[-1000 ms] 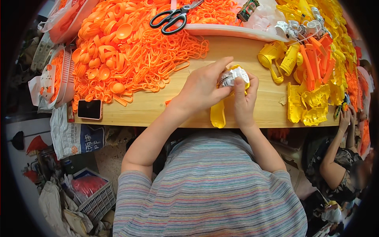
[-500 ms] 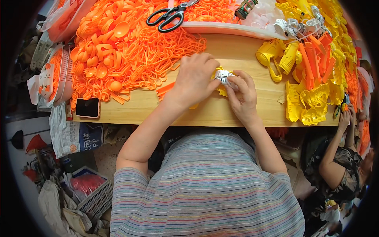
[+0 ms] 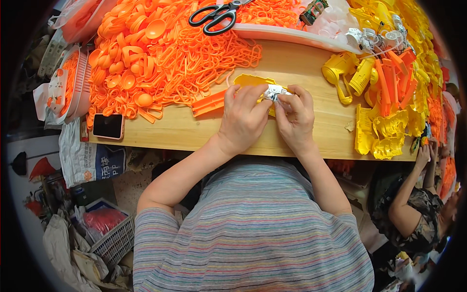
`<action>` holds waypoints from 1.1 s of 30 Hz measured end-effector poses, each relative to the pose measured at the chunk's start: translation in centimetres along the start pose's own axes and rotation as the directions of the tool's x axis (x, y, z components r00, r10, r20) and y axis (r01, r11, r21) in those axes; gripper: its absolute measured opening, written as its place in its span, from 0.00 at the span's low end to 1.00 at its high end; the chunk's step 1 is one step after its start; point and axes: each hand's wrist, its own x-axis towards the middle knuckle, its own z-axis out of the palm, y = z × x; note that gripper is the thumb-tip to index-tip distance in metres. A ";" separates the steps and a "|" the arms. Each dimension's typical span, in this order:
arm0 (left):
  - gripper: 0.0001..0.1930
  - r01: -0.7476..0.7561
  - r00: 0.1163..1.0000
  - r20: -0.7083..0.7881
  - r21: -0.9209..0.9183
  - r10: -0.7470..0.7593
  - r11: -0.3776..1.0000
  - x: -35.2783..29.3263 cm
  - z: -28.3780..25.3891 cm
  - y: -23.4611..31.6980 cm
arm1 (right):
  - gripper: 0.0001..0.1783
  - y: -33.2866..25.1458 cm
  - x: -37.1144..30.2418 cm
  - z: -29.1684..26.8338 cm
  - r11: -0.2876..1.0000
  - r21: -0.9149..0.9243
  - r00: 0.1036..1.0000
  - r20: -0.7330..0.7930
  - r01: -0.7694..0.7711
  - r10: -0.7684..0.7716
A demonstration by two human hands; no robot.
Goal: Assembling plastic toy blasters by combining colored casing parts and applying decorative stickers.
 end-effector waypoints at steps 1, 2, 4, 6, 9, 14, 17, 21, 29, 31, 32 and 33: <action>0.12 -0.023 0.999 0.028 0.022 0.022 1.000 -0.3 -0.3 0.1 | 0.13 -0.2 0.1 -0.1 1.000 0.001 1.000 0.001 -0.001 0.001; 0.13 -0.045 0.998 0.055 0.043 0.043 0.998 -0.5 -0.5 0.2 | 0.13 -0.6 0.3 -0.2 1.000 -0.021 1.000 0.010 0.002 -0.002; 0.14 -0.046 0.997 0.069 0.020 0.044 0.999 -0.6 -0.7 0.0 | 0.13 -0.7 0.4 -0.1 0.999 -0.042 1.000 0.022 0.006 -0.006; 0.15 -0.049 0.996 0.080 -0.005 0.049 0.999 -0.5 -0.7 -0.5 | 0.13 -0.5 0.5 0.2 0.999 -0.055 1.000 -0.009 -0.004 0.004; 0.13 -0.016 1.000 0.015 -0.142 0.018 0.990 0.0 -0.9 -1.1 | 0.13 -0.8 0.7 0.6 0.998 -0.055 0.999 -0.039 -0.020 0.018; 0.10 0.082 0.992 0.096 0.022 -0.083 0.996 0.9 -2.0 -2.0 | 0.13 -0.9 0.4 0.6 0.997 -0.074 1.000 -0.019 -0.014 0.013; 0.08 0.046 0.995 0.083 0.024 -0.048 0.999 1.3 -2.0 -2.3 | 0.13 -0.6 0.1 0.5 0.998 -0.062 1.000 -0.010 -0.007 0.006; 0.06 0.040 0.997 0.058 0.039 -0.042 0.998 2.5 -2.5 -1.7 | 0.12 -0.8 0.2 0.3 0.997 -0.080 1.000 0.003 0.006 -0.006; 0.03 0.241 0.931 0.327 -0.212 -0.164 0.947 -0.1 -2.4 1.9 | 0.11 -0.2 0.4 -0.1 0.993 0.054 0.994 0.033 -0.105 0.104; 0.03 0.252 0.946 0.273 -0.287 -0.173 0.924 -1.3 -1.1 2.3 | 0.10 -0.1 0.4 -0.2 0.994 0.059 0.995 0.035 -0.093 0.092; 0.03 0.257 0.958 0.219 -0.361 -0.186 0.896 -1.6 -0.7 2.5 | 0.10 -0.3 0.4 -0.2 0.992 0.064 0.993 0.037 -0.112 0.109; 0.03 0.257 0.958 0.219 -0.362 -0.186 0.896 -1.7 -0.5 2.6 | 0.10 -0.4 0.4 -0.3 0.989 0.068 0.991 0.038 -0.129 0.127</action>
